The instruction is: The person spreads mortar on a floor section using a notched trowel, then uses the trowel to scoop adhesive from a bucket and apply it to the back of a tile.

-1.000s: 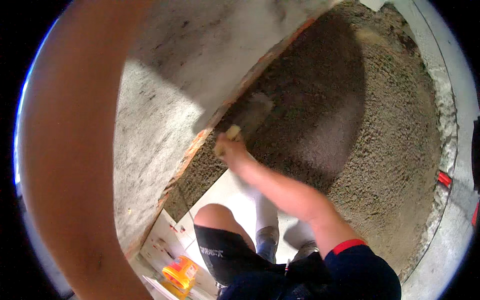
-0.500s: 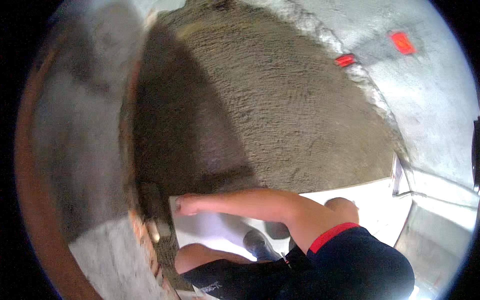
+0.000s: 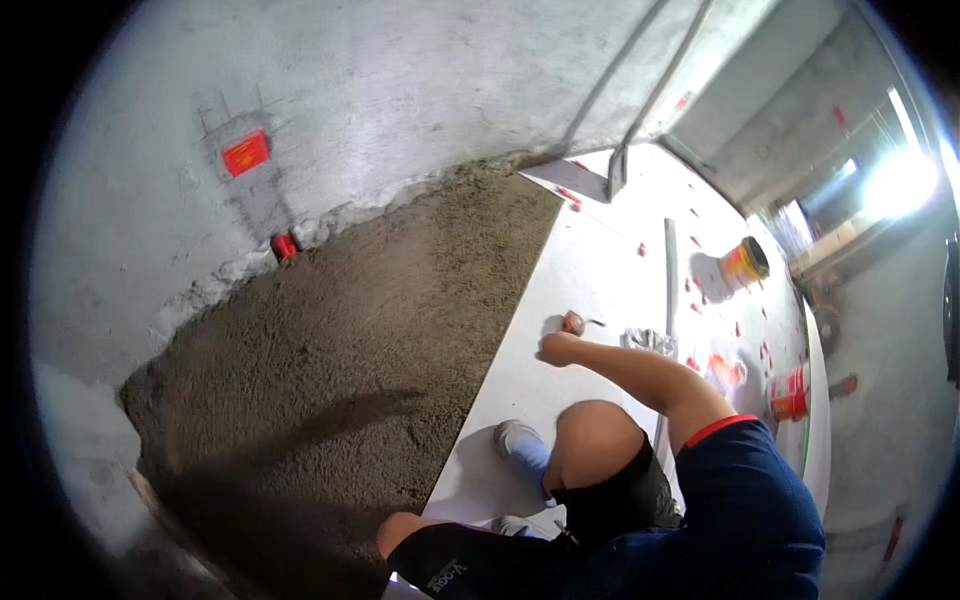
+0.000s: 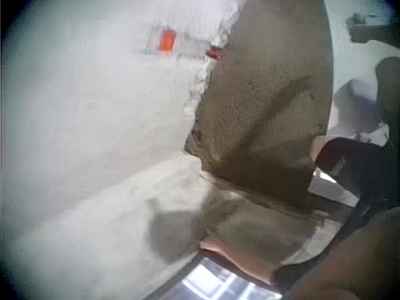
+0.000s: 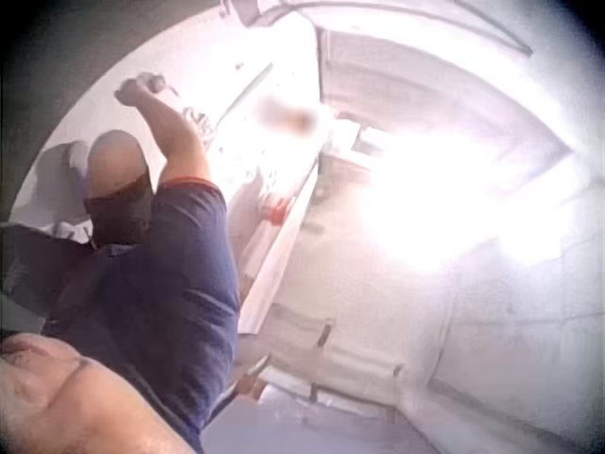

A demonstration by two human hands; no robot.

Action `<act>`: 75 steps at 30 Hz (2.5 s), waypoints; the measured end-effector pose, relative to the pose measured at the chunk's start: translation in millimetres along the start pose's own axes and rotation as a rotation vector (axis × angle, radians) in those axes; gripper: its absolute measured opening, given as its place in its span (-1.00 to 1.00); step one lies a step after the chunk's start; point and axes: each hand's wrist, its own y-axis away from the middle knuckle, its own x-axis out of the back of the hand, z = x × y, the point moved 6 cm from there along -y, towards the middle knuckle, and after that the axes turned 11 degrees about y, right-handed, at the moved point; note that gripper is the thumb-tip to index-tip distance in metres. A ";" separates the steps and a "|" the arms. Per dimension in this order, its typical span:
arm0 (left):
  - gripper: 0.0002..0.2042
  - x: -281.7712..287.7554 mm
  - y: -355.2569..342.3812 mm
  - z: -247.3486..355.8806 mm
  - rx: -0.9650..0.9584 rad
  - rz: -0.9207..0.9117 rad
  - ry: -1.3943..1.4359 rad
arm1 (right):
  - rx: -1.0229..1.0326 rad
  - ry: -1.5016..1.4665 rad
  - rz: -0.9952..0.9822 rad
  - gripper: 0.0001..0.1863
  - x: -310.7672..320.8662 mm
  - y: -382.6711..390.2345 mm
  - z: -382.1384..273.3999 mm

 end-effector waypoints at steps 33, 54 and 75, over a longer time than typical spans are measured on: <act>-0.49 -192.4 186.9 131.3 0.429 -0.563 0.436 | -0.826 -1.129 -0.218 -0.66 -140.2 290.0 -78.9; -0.80 -246.4 106.2 169.5 0.902 -0.458 0.907 | 0.301 -0.960 0.238 -0.55 182.9 12.2 3.0; -0.53 -387.1 195.7 623.5 -0.252 -1.338 0.354 | -0.450 -2.536 0.898 -0.74 -51.1 -71.8 316.2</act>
